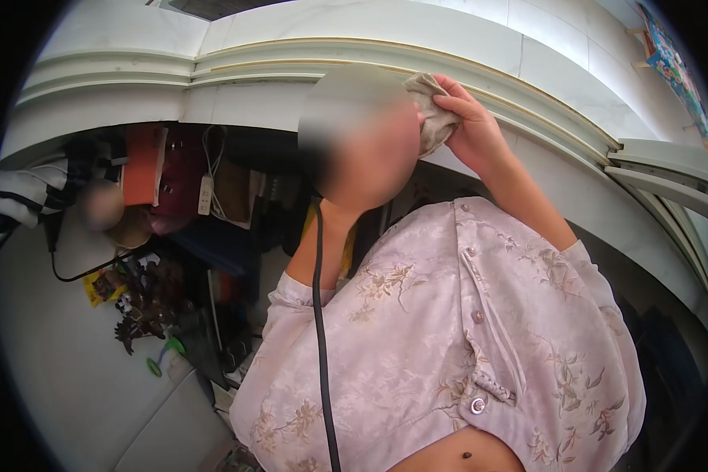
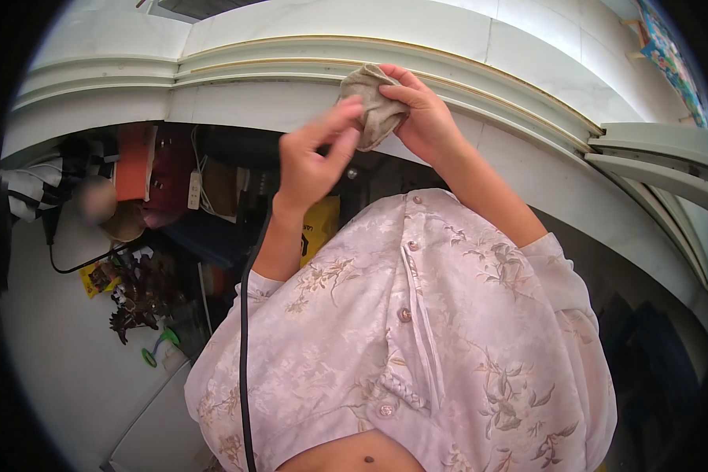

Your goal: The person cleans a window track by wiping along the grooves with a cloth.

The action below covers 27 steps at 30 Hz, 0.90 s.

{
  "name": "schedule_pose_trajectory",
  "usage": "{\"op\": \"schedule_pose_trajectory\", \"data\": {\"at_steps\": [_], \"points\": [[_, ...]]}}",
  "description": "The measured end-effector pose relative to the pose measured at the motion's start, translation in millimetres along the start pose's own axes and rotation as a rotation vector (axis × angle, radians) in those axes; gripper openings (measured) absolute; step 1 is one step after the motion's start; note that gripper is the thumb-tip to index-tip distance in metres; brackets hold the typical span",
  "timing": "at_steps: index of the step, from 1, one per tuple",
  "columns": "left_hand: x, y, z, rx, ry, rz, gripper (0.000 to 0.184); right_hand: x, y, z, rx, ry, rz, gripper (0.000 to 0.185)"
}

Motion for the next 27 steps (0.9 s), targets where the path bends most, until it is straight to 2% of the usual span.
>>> {"op": "schedule_pose_trajectory", "data": {"at_steps": [2, 3, 5, 6, 7, 9, 10, 11, 12, 13, 14, 15, 16, 17, 18, 19, 20, 21, 23, 25, 27], "points": [[14.1, 4.1, 22.1, -0.143, 0.134, 0.086, 0.020, 0.8, 0.6, -8.2, 0.133, -0.030, -0.025, 0.028], [14.2, 0.4, 29.5, -0.123, 0.050, 0.106, 0.026, 2.9, 3.0, -6.3, 0.134, -0.031, -0.030, 0.028], [9.5, -6.9, 33.9, -0.162, 0.009, -0.016, 0.031, 3.6, 9.3, -28.0, 0.381, 0.018, -0.108, 0.028], [7.5, -7.6, 33.8, -0.176, -0.005, -0.054, 0.033, 5.3, 12.1, -34.4, 0.425, 0.067, -0.131, 0.028], [23.1, -10.9, 18.7, -0.095, 0.499, 0.001, 0.036, 7.4, 12.5, -39.3, 0.427, 0.066, -0.134, 0.028], [48.4, -9.5, -6.4, -0.008, 1.003, 0.059, 0.039, 10.7, 13.7, -49.7, 0.441, 0.215, -0.157, 0.027], [73.7, -6.4, -16.2, 0.051, 0.813, 0.095, 0.037, 17.1, 12.8, -53.6, 0.456, 0.259, -0.145, 0.027], [67.5, -10.7, -12.8, 0.109, 0.622, 0.129, 0.034, 24.6, 10.0, -56.2, 0.472, 0.303, -0.134, 0.027], [66.4, -9.2, -6.0, 0.118, 0.749, 0.227, 0.022, 32.8, 5.1, -55.2, 0.451, 0.375, -0.114, 0.026], [64.3, -11.2, -1.5, 0.115, 0.743, 0.224, 0.022, 43.9, 0.1, -55.8, 0.431, 0.518, -0.065, 0.025], [62.6, -12.7, 23.3, -0.091, 0.664, 0.190, 0.016, 52.8, -4.7, -59.5, 0.409, 0.684, -0.033, 0.025], [51.0, -13.8, 35.9, -0.154, 0.744, 0.110, 0.013, 62.0, -9.2, -64.8, 0.388, 0.848, 0.001, 0.026], [31.7, -17.4, 51.2, -0.212, 0.822, 0.025, 0.010, 68.4, -14.5, -71.3, 0.404, 0.851, 0.012, 0.026], [26.7, -21.0, 54.2, -0.219, 0.805, 0.014, 0.010, 70.1, -20.2, -77.1, 0.421, 1.061, -0.030, 0.028], [34.1, -15.5, 64.6, -0.401, 0.832, 0.077, 0.010, 70.9, -25.7, -82.0, 0.433, 1.270, -0.071, 0.031], [40.1, -6.6, 76.3, -0.586, 0.856, 0.138, 0.011, 74.9, -31.7, -90.4, 0.450, 1.273, -0.057, 0.031], [14.0, -21.0, 83.9, -0.433, 0.977, 0.033, 0.012, 80.5, -38.9, -100.7, 0.453, 1.324, -0.013, 0.028], [7.2, -23.4, 92.5, -0.443, 0.961, 0.022, 0.012, 85.1, -45.0, -111.0, 0.454, 1.373, 0.030, 0.026], [-5.6, -18.0, 118.0, -0.586, 0.737, 0.002, 0.013, 93.8, -53.3, -137.3, 0.493, 1.404, 0.172, 0.028], [-24.0, -16.9, 134.7, -0.632, 0.636, -0.041, 0.014, 98.9, -61.7, -151.1, 0.383, 1.345, 0.120, 0.025], [-42.8, -12.9, 150.1, -0.680, 0.377, 0.026, 0.015, 99.4, -61.1, -180.0, 0.370, 1.368, 0.162, 0.025]]}}
Point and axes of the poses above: each hand's wrist, its own y-axis away from the middle knuckle, its own z-axis out of the back of the hand, x = y × z, the point moved 9 cm from there along -y, towards the middle knuckle, and after that the axes turned 13 degrees about x, right-handed, at the moved point
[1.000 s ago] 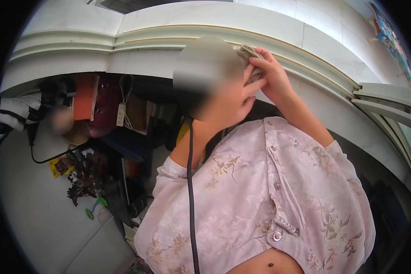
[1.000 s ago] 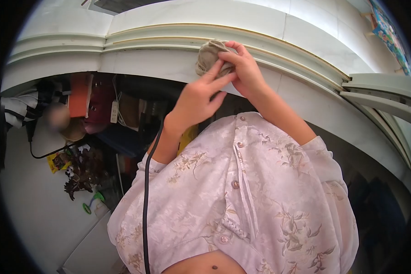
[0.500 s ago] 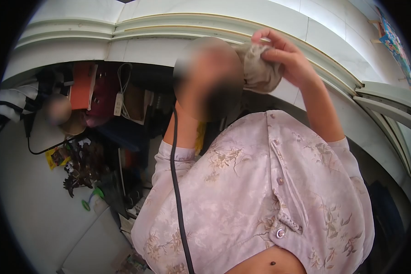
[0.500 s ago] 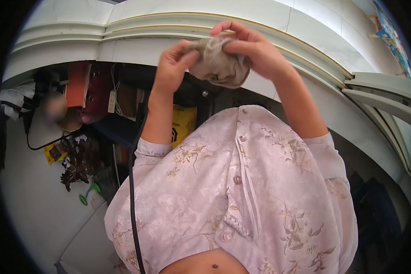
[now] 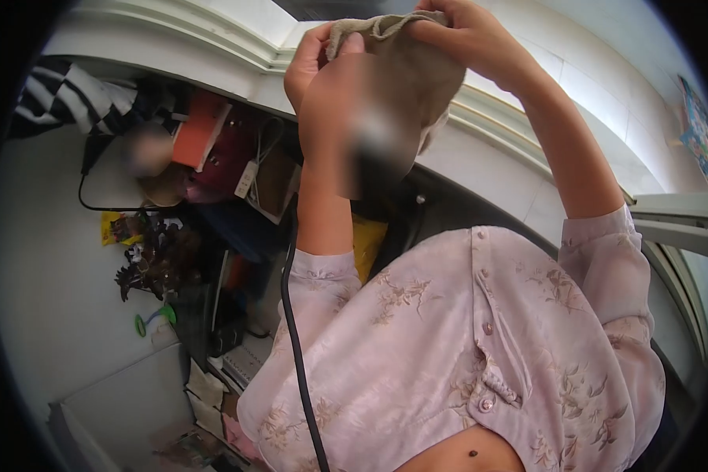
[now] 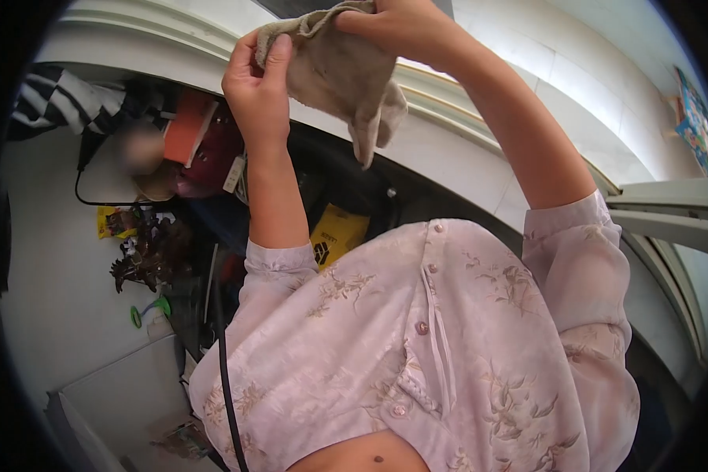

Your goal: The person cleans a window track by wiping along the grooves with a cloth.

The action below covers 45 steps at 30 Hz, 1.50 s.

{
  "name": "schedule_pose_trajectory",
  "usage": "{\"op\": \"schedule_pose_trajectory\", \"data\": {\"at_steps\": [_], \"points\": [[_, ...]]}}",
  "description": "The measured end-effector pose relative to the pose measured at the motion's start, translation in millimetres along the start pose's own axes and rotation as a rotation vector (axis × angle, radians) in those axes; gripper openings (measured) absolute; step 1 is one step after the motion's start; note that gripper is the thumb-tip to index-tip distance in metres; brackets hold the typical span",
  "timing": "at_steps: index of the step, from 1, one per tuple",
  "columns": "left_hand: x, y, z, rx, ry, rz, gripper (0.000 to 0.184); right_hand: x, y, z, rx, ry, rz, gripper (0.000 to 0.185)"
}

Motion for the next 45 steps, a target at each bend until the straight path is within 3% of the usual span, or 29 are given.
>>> {"op": "schedule_pose_trajectory", "data": {"at_steps": [2, 4, 5, 8, 10, 12, 14, 16, 18, 20, 22, 27, 31, 38, 42, 45], "points": [[-11.7, -2.1, -1.3, 0.030, -0.067, -0.035, 0.020, 9.9, -9.7, -2.2, -0.033, 0.029, 0.020, 0.025], [-22.6, -1.9, -17.3, 0.182, -0.392, -0.091, 0.027, 21.6, -21.1, -16.6, -0.008, -0.037, 0.194, 0.034], [-31.1, 1.2, -18.7, 0.156, -0.584, -0.252, 0.033, 23.6, -19.0, -27.1, 0.071, -0.182, 0.184, 0.045], [-11.8, 2.7, -2.9, 0.136, -0.538, -0.179, 0.030, 32.7, -6.3, -36.1, 0.217, -0.426, 0.133, 0.052], [-8.4, 2.8, 0.3, 0.158, -0.607, -0.143, 0.026, 22.2, -1.8, -28.5, 0.242, -0.352, 0.129, 0.051], [27.8, 1.1, 2.8, 0.205, 0.210, 0.110, 0.021, 2.3, 0.2, -1.0, -0.067, -0.115, 0.295, 0.034], [27.0, 1.2, -1.5, 0.202, 0.253, 0.116, 0.018, -15.6, 5.8, -21.6, -0.021, -0.133, 0.374, 0.045], [33.5, 3.5, -9.5, 0.267, 0.348, 0.195, 0.018, -62.0, 11.4, -58.3, 0.177, -0.202, 0.133, 0.053], [32.5, -1.2, -7.3, 0.262, 0.355, 0.185, 0.017, -84.2, 23.4, -100.8, 0.535, -0.394, -0.005, 0.060], [39.6, -9.2, 5.3, 0.221, 0.292, 0.137, 0.017, -97.6, 33.3, -113.3, 0.532, -0.450, 0.006, 0.058], [52.2, -16.7, 10.5, 0.268, 0.175, 0.120, 0.017, -98.6, 48.1, -117.9, 0.494, -0.808, -0.050, 0.050], [127.9, -11.5, 19.9, 0.308, 0.112, 0.321, 0.019, -132.6, 70.4, -121.2, 0.375, -1.093, -0.168, 0.061], [179.7, 3.5, 16.7, 0.328, 0.029, 0.470, 0.023, -147.7, 83.7, -131.0, 0.303, -1.146, -0.258, 0.055], [221.3, 10.3, 2.1, 0.373, -0.126, 0.547, 0.028, -173.9, 90.7, -137.3, 0.150, -1.233, -0.335, 0.047], [207.7, 5.1, -9.9, 0.394, 0.025, 0.433, 0.026, -173.4, 92.5, -133.6, 0.119, -1.280, -0.291, 0.043], [188.6, 0.9, -8.7, 0.357, 0.103, 0.366, 0.022, -189.1, 98.9, -132.7, 0.085, -1.203, -0.427, 0.037]]}}
Point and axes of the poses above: each hand's wrist, its own y-axis away from the middle knuckle, its own z-axis out of the back of the hand, x = y × z, the point moved 9 cm from there along -y, towards the middle knuckle, and after that the axes turned 13 degrees about x, right-handed, at the moved point
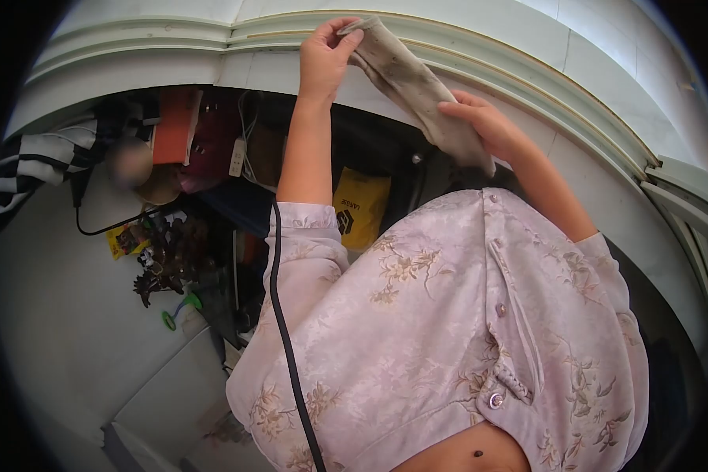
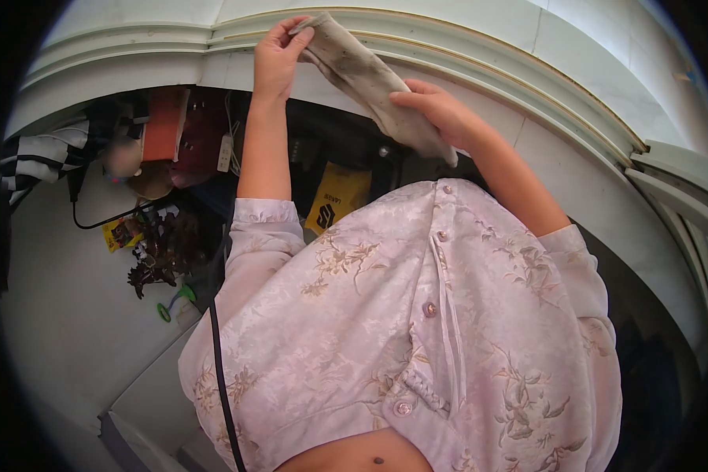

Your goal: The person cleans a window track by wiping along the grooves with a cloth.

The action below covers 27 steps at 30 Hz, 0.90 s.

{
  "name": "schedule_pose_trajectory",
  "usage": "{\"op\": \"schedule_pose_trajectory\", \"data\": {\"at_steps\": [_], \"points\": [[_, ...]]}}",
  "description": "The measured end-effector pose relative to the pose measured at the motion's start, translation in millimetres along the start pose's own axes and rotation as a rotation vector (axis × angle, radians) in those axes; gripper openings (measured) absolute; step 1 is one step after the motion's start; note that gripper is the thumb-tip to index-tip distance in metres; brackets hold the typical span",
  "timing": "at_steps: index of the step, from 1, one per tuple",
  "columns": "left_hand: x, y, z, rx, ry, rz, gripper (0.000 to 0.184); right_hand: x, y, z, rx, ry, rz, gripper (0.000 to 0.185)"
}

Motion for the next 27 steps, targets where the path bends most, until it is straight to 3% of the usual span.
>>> {"op": "schedule_pose_trajectory", "data": {"at_steps": [2, 3, 5, 6, 8, 11, 13, 15, 16, 19, 23, 24, 25, 26, 27], "points": [[-14.4, 3.2, 3.3, -0.035, 0.023, -0.052, 0.017, -3.4, -2.7, 9.8, 0.019, 0.338, -0.080, 0.039], [-17.8, 5.0, 1.3, -0.035, 0.024, -0.052, 0.017, -2.7, -4.3, 12.7, 0.017, 0.338, -0.081, 0.039], [-49.1, 16.2, -4.5, -0.087, -0.212, -0.233, 0.016, -1.1, -4.0, 16.6, -0.006, 0.645, -0.173, 0.043], [-60.3, 28.7, -14.3, -0.115, -0.364, -0.231, 0.017, -0.9, -2.6, 12.9, -0.009, 0.644, -0.174, 0.043], [-71.5, 49.6, -49.9, -0.008, -0.521, -0.352, 0.021, 2.3, -3.2, -6.4, 0.042, -0.129, 0.009, 0.051], [-68.6, 81.1, -119.7, 0.341, -0.647, -0.396, 0.017, 14.1, 0.1, -23.5, 0.132, -0.398, 0.020, 0.053], [-72.0, 97.2, -128.0, 0.348, -0.745, -0.501, 0.022, 14.2, -5.9, -17.2, 0.176, -0.450, 0.069, 0.043], [-53.0, 98.3, -79.1, -0.039, -0.461, -0.333, 0.030, 21.8, -4.4, -4.9, -0.042, -0.325, 0.147, 0.033], [-33.3, 96.3, -63.2, -0.106, -0.268, -0.210, 0.043, 29.3, -7.0, -10.2, 0.059, -0.444, 0.216, 0.029], [12.0, 88.7, -91.1, 0.121, 0.198, 0.024, 0.067, 51.1, -4.3, -19.5, 0.195, -0.589, 0.369, 0.028], [33.3, 76.6, -110.2, 0.217, 0.522, 0.202, 0.039, 61.5, 1.8, -7.3, 0.172, -0.630, 0.417, 0.030], [30.9, 72.6, -101.8, 0.177, 0.442, 0.190, 0.022, 65.1, 8.2, 1.3, 0.173, -0.572, 0.427, 0.030], [30.6, 66.6, -95.1, 0.178, 0.441, 0.182, 0.022, 68.6, 11.3, 5.1, 0.174, -0.514, 0.437, 0.030], [17.6, 57.2, -70.2, 0.056, 0.030, 0.053, 0.020, 71.6, 23.3, 10.7, -0.060, -0.299, 0.409, 0.030], [-0.7, 51.6, -52.9, -0.069, -0.381, -0.077, 0.020, 71.1, 22.1, 8.7, -0.056, -0.296, 0.413, 0.030]]}}
Point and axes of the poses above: each hand's wrist, its own y-axis away from the middle knuckle, its own z-axis out of the back of the hand, x = y × z, the point moved 9 cm from there along -y, towards the middle knuckle, and after that the axes turned 13 degrees about x, right-handed, at the moved point
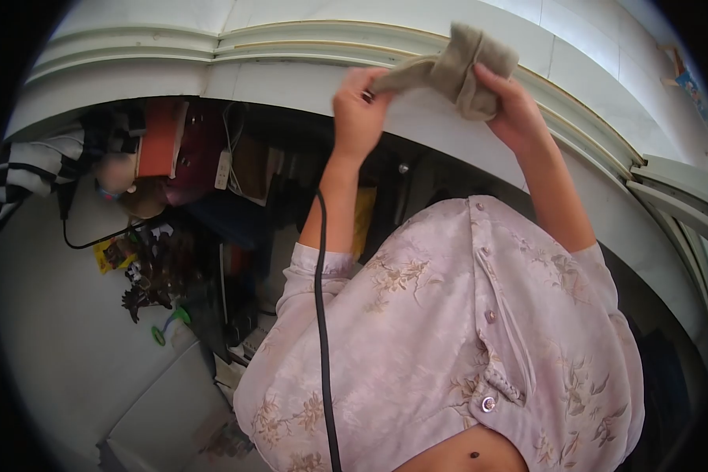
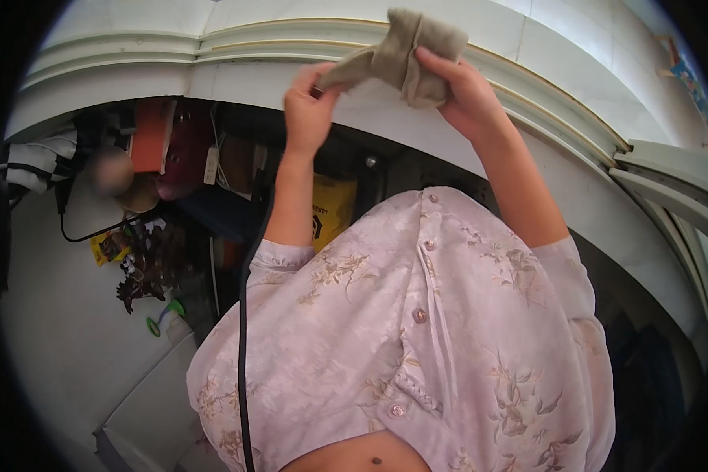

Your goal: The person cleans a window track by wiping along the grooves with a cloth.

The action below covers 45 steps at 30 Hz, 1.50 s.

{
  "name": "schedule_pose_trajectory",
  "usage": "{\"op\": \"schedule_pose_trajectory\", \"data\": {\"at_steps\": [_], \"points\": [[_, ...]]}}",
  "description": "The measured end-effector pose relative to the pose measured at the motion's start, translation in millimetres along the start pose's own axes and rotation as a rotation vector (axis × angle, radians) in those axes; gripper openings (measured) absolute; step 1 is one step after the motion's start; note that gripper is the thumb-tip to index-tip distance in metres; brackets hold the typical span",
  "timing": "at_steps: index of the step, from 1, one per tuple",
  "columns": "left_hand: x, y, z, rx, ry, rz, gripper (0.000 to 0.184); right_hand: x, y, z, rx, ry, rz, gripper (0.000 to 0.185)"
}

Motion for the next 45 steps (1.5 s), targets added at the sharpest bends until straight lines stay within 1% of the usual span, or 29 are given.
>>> {"op": "schedule_pose_trajectory", "data": {"at_steps": [2, 4, 6, 7, 9, 10, 11, 12, 13, 14, 15, 16, 17, 18, 19, 20, 22, 24, 27, 30, 34, 35, 37, 38, 40, 41, 42, 44, 45], "points": [[-33.9, -16.8, 27.5, -0.190, -0.266, -0.201, 0.022, -1.7, -1.3, 5.4, -0.080, 0.347, -0.040, 0.031], [-30.9, -34.3, 36.2, -0.216, -0.338, -0.252, 0.022, -1.8, -22.2, -6.2, -0.053, 0.408, -0.013, 0.035], [-17.2, -46.6, 22.1, -0.046, -0.731, -0.305, 0.022, 10.1, -44.1, -7.9, -0.107, 0.841, -0.034, 0.034], [-1.3, -50.9, 13.4, 0.151, -0.825, -0.185, 0.022, 10.9, -47.5, -6.4, -0.104, 0.843, -0.033, 0.034], [-2.3, -40.6, 10.6, 0.168, -0.879, -0.220, 0.026, 6.9, -52.5, -7.4, -0.041, 1.193, -0.090, 0.031], [-7.3, -37.4, 6.2, 0.188, -0.930, -0.254, 0.030, 5.9, -48.4, -6.0, -0.041, 1.192, -0.090, 0.031], [-12.2, -37.2, 2.2, 0.155, -0.930, -0.316, 0.034, 8.5, -37.5, -17.4, 0.006, 1.312, 0.016, 0.031], [-13.5, -34.3, -4.6, 0.155, -0.930, -0.301, 0.034, 7.9, -24.2, -27.5, 0.059, 1.424, 0.118, 0.030], [-15.6, -34.9, -14.3, 0.196, -0.978, -0.235, 0.032, 11.1, -9.0, -38.8, 0.091, 1.662, 0.311, 0.028], [-17.6, -39.4, -23.3, 0.231, -1.026, -0.179, 0.030, 13.8, 2.9, -45.7, 0.100, 1.662, 0.314, 0.028], [-13.7, -43.3, -31.7, 0.295, -1.019, -0.097, 0.029, 13.2, 13.5, -33.9, -0.025, 1.548, 0.071, 0.028], [-14.1, -41.4, -37.0, 0.298, -1.017, -0.091, 0.029, 7.0, 25.4, -15.3, -0.148, 1.415, -0.173, 0.027], [-16.5, -38.0, -42.0, 0.291, -1.030, -0.112, 0.026, 5.4, 31.7, -8.8, -0.147, 1.413, -0.185, 0.027], [-19.1, -38.5, -44.8, 0.278, -1.045, -0.142, 0.023, 9.8, 36.9, -1.0, -0.159, 1.291, -0.088, 0.026], [-15.9, -37.2, -37.2, 0.249, -0.929, -0.182, 0.024, 15.8, 39.2, 3.5, -0.174, 1.167, 0.011, 0.025], [-8.3, -35.4, -33.3, 0.254, -0.928, -0.181, 0.024, 16.5, 38.7, 5.0, -0.177, 1.165, 0.009, 0.025], [-4.7, -30.7, -20.4, 0.181, -0.794, -0.233, 0.031, 13.3, 39.7, 17.0, -0.245, 0.935, -0.031, 0.022], [1.1, -27.4, -23.8, 0.229, -0.798, -0.201, 0.037, 13.3, 37.1, 10.9, -0.245, 0.919, -0.028, 0.023], [-7.0, -20.0, -16.7, 0.029, -0.617, -0.229, 0.036, 3.4, 34.5, -2.1, -0.139, 0.911, -0.059, 0.023], [-18.3, -25.9, -21.3, 0.053, -0.710, -0.338, 0.034, -4.3, 35.6, -2.2, -0.116, 0.856, -0.063, 0.023], [-12.6, -27.7, -37.5, 0.257, -0.679, -0.342, 0.026, -8.5, 35.8, -6.8, -0.125, 0.815, -0.050, 0.023], [-17.5, -32.2, -34.2, 0.262, -0.680, -0.341, 0.026, -7.8, 34.9, -8.8, -0.127, 0.810, -0.050, 0.023], [-18.9, -42.5, -41.3, 0.523, -0.839, -0.285, 0.022, -16.3, 31.0, -13.6, -0.123, 0.698, -0.165, 0.023], [-23.4, -45.8, -39.3, 0.524, -0.839, -0.287, 0.022, -18.5, 27.7, -14.1, -0.124, 0.698, -0.164, 0.023], [-40.0, -45.1, -32.0, 0.356, -1.056, -0.376, 0.011, -21.7, 24.0, -17.2, -0.115, 0.709, -0.099, 0.024], [-46.8, -39.4, -30.1, 0.214, -1.013, -0.549, 0.013, -21.5, 25.8, -16.8, -0.122, 0.691, -0.096, 0.023], [-45.8, -35.8, -36.9, 0.224, -1.016, -0.551, 0.013, -20.5, 29.0, -13.8, -0.126, 0.682, -0.093, 0.023], [-30.6, -34.7, -57.1, 0.339, -1.062, -0.217, 0.019, -3.9, 40.4, -11.6, -0.140, 0.906, 0.024, 0.022], [-41.2, -30.7, -78.7, 0.408, -1.043, -0.237, 0.021, 2.3, 50.6, -5.4, -0.145, 0.883, 0.031, 0.022]]}}
Point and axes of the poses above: each hand's wrist, its own y-axis away from the middle knuckle, its own z-axis out of the back of the hand, x = y × z, the point moved 9 cm from there along -y, towards the middle knuckle, and after that the axes turned 13 degrees about x, right-handed, at the moved point
